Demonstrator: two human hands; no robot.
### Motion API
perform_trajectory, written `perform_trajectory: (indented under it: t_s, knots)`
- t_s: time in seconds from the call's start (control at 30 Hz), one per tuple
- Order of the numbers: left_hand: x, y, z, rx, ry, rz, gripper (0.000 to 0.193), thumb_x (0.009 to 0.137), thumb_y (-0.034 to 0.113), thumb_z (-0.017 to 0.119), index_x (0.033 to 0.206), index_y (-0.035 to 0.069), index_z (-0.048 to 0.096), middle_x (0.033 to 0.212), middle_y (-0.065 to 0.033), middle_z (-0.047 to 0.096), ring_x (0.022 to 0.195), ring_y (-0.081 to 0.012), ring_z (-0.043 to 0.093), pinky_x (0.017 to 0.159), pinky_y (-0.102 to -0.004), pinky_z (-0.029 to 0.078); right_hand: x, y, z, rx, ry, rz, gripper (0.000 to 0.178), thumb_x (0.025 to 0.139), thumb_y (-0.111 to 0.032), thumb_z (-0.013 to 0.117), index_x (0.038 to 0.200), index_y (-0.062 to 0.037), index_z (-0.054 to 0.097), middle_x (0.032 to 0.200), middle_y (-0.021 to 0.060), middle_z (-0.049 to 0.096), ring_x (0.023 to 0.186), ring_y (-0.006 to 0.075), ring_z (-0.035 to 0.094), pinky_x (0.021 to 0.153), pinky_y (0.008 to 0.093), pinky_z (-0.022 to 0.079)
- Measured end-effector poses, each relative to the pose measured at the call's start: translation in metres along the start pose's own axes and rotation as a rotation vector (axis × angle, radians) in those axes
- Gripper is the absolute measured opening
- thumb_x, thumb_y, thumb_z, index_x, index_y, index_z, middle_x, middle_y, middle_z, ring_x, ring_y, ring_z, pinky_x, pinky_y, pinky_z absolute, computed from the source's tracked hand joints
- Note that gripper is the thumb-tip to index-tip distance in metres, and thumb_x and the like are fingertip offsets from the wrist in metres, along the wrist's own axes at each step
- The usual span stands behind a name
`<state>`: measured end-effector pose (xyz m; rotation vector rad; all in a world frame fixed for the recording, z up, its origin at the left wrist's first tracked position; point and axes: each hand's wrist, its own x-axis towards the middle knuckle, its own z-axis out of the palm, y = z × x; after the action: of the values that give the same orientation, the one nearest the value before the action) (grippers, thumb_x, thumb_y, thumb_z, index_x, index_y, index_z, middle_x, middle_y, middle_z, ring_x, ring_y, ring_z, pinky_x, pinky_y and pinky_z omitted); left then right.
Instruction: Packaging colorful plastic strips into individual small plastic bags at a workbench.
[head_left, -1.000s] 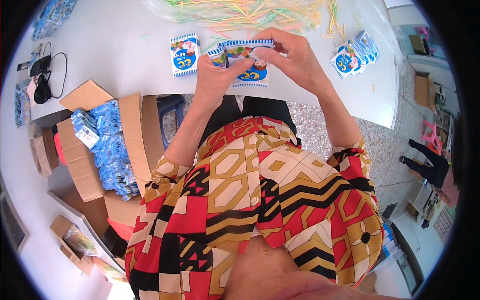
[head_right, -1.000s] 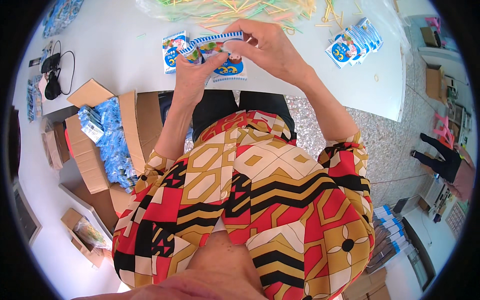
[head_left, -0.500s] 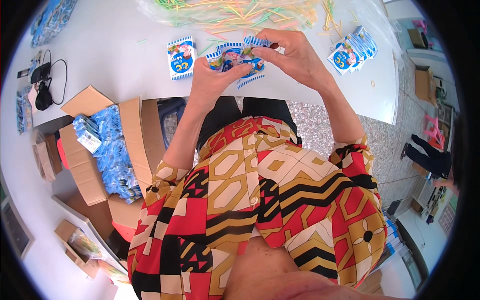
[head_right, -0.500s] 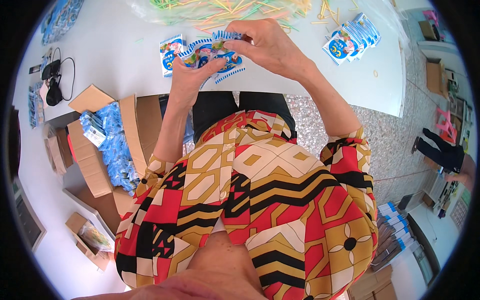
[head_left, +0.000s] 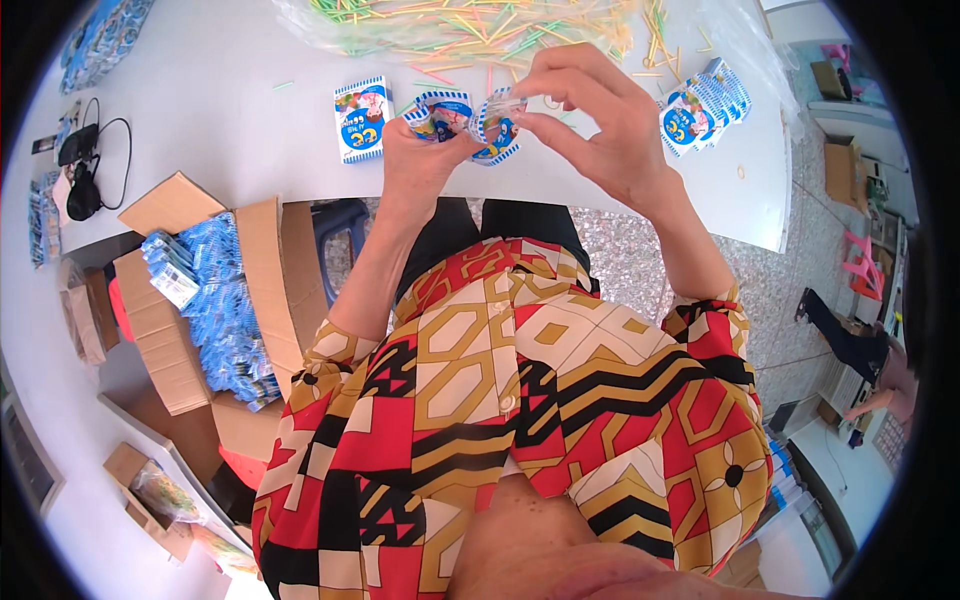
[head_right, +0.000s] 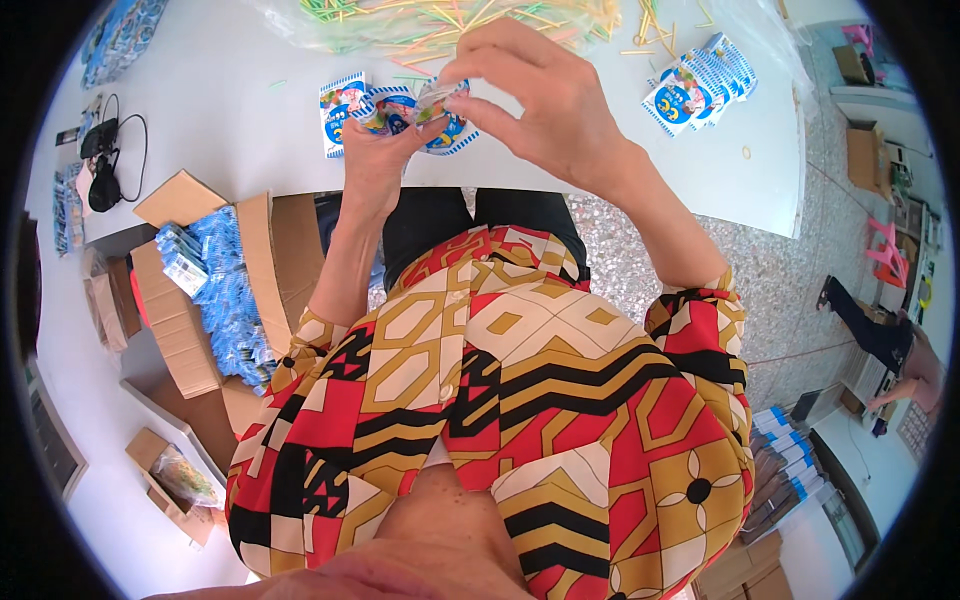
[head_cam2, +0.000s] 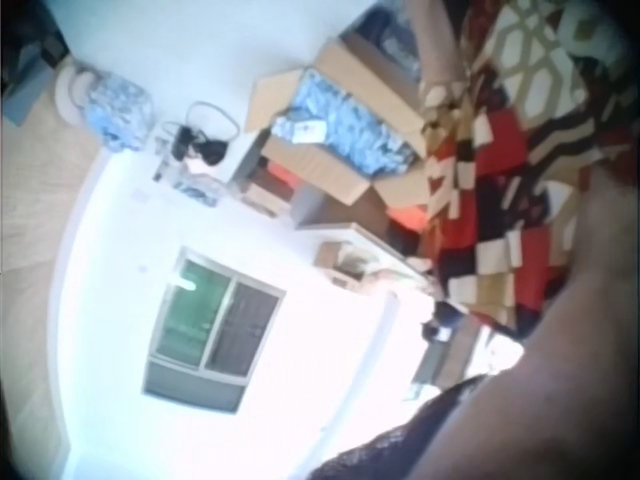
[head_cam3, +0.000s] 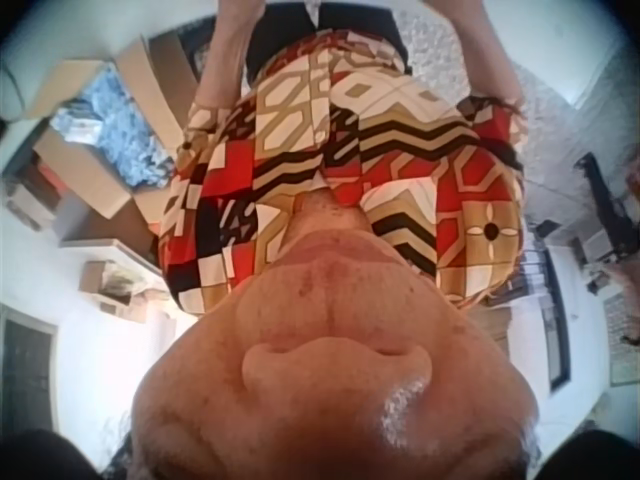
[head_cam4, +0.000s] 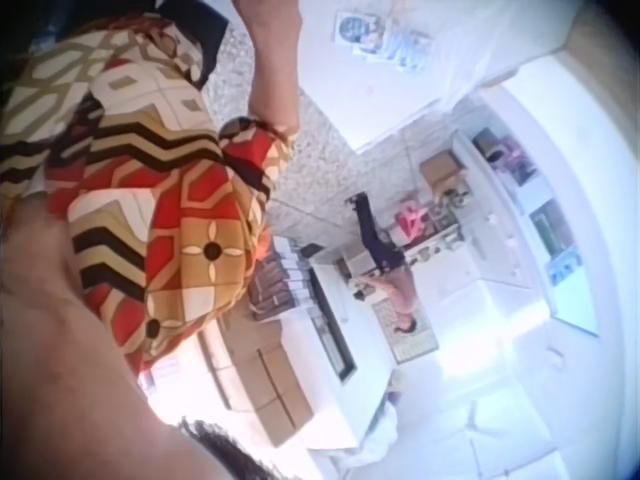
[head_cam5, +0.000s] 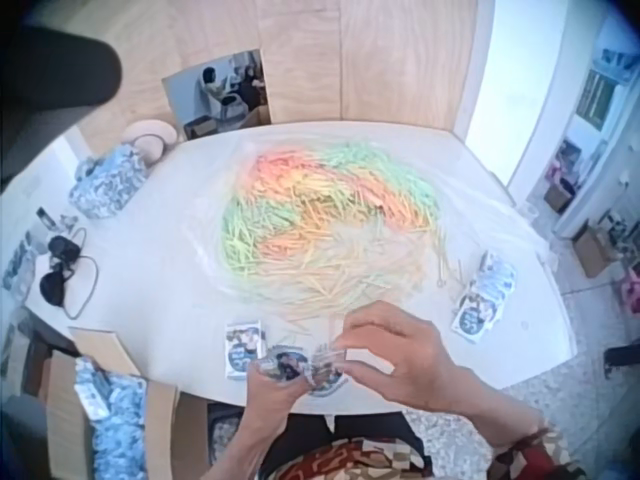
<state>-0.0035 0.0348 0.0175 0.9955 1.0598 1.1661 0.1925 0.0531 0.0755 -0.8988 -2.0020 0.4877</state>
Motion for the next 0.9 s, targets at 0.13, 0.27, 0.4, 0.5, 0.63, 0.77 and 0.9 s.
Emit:
perform_trajectory:
  t_s: [0.13, 0.27, 0.4, 0.5, 0.63, 0.77, 0.9]
  knots:
    - [0.001, 0.010, 0.013, -0.016, 0.017, -0.022, 0.017, 0.068, -0.002, 0.073, 0.074, 0.005, 0.058, 0.069, 0.0014, 0.057, 0.061, -0.0045, 0.050, 0.055, -0.0202, 0.043, -0.002, 0.005, 0.003, -0.172, -0.024, -0.163, 0.025, 0.068, -0.003, 0.073, 0.091, -0.0063, 0.065, 0.095, 0.0069, 0.059, 0.076, 0.0187, 0.059, 0.062, 0.0275, 0.049]
    - [0.000, 0.006, 0.011, 0.130, 0.090, -0.041, 0.020, 0.066, 0.001, 0.074, 0.072, 0.005, 0.056, 0.068, 0.0029, 0.054, 0.060, -0.0040, 0.047, 0.054, -0.0201, 0.041, -0.001, -0.001, 0.000, -0.319, -0.014, -0.382, 0.024, 0.063, -0.005, 0.067, 0.087, -0.0075, 0.064, 0.094, 0.0064, 0.061, 0.074, 0.0199, 0.062, 0.062, 0.0287, 0.051]
    - [-0.005, 0.001, 0.009, 0.068, 0.074, -0.068, 0.018, 0.068, 0.000, 0.073, 0.073, 0.004, 0.056, 0.069, 0.0021, 0.055, 0.062, -0.0045, 0.049, 0.056, -0.0199, 0.042, -0.008, -0.005, 0.005, -0.228, -0.139, -0.285, 0.019, 0.067, -0.004, 0.063, 0.086, -0.0078, 0.061, 0.092, 0.0041, 0.062, 0.072, 0.0189, 0.063, 0.058, 0.0286, 0.050]
    - [-0.011, 0.013, 0.018, 0.038, 0.029, -0.066, 0.017, 0.071, -0.001, 0.073, 0.074, 0.003, 0.057, 0.069, 0.0010, 0.057, 0.064, -0.0055, 0.053, 0.057, -0.0199, 0.044, -0.014, -0.002, 0.009, -0.139, -0.116, -0.210, 0.015, 0.071, -0.006, 0.062, 0.086, -0.0087, 0.060, 0.085, 0.0025, 0.060, 0.070, 0.0181, 0.062, 0.055, 0.0306, 0.049]
    - [-0.010, 0.004, 0.013, 0.000, 0.002, -0.041, 0.018, 0.071, 0.003, 0.077, 0.076, 0.002, 0.060, 0.071, 0.0000, 0.060, 0.063, -0.0058, 0.053, 0.058, -0.0204, 0.045, -0.008, -0.005, 0.006, 0.006, -0.152, -0.091, 0.007, 0.079, -0.009, 0.060, 0.085, -0.0075, 0.061, 0.079, 0.0039, 0.059, 0.069, 0.0189, 0.061, 0.056, 0.0306, 0.048]
    - [-0.005, 0.001, 0.012, -0.053, 0.005, -0.025, 0.017, 0.071, 0.001, 0.075, 0.084, 0.000, 0.063, 0.078, -0.0038, 0.064, 0.068, -0.0079, 0.058, 0.064, -0.0219, 0.047, 0.010, 0.030, -0.010, 0.213, -0.073, 0.077, 0.008, 0.082, -0.008, 0.063, 0.088, -0.0036, 0.063, 0.085, 0.0043, 0.063, 0.069, 0.0125, 0.058, 0.060, 0.0238, 0.047]
    - [-0.002, 0.003, 0.014, -0.063, 0.002, -0.043, 0.024, 0.070, -0.002, 0.075, 0.091, -0.004, 0.064, 0.085, -0.0073, 0.066, 0.074, -0.0107, 0.061, 0.070, -0.0233, 0.049, 0.023, 0.131, -0.048, -0.034, 0.095, 0.166, 0.009, 0.084, -0.008, 0.060, 0.090, -0.0029, 0.063, 0.084, 0.0061, 0.064, 0.070, 0.0142, 0.059, 0.062, 0.0254, 0.049]
